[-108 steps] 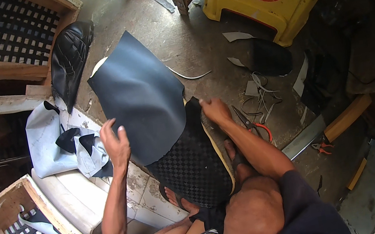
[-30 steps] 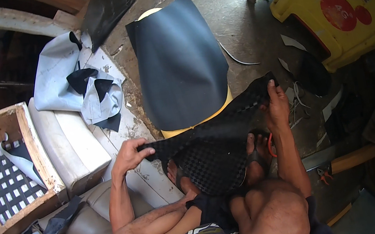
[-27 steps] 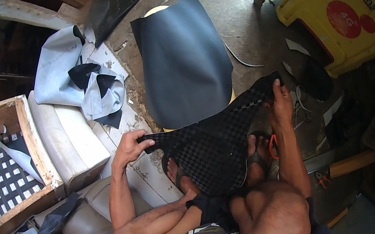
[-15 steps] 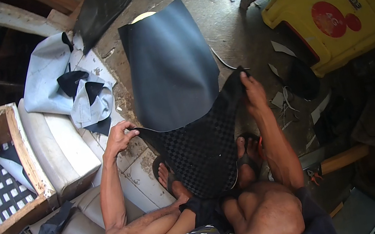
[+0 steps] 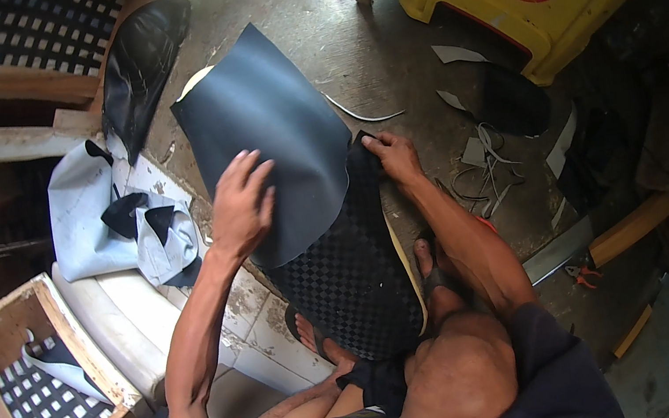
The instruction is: The person fits and trims black synthetic leather over a yellow foam motorcycle seat core using shears and hand fitting.
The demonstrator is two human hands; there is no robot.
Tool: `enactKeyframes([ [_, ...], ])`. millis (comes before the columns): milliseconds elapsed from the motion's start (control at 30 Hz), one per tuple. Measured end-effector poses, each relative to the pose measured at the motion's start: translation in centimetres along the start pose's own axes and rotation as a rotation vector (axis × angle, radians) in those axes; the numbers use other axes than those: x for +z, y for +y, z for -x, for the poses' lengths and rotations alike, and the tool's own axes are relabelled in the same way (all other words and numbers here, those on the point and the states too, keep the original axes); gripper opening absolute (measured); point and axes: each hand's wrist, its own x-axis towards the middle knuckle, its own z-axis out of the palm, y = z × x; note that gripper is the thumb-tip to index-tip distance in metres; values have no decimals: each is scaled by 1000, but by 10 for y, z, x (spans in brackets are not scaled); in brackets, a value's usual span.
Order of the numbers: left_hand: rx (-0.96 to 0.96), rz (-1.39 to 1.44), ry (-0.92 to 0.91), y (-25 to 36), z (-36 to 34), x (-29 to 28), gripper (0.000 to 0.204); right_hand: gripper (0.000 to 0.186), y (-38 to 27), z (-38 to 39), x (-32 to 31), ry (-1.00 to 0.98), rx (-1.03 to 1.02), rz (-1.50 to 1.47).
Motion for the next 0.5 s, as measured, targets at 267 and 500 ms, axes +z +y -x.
enactKeyframes([
  [267,82,-178,-612,24,-115,58,45,37,12,10,28,318,-85,253],
  [500,154,-71,-727,16,-137,69,42,38,5,16,33,330,-40,569],
])
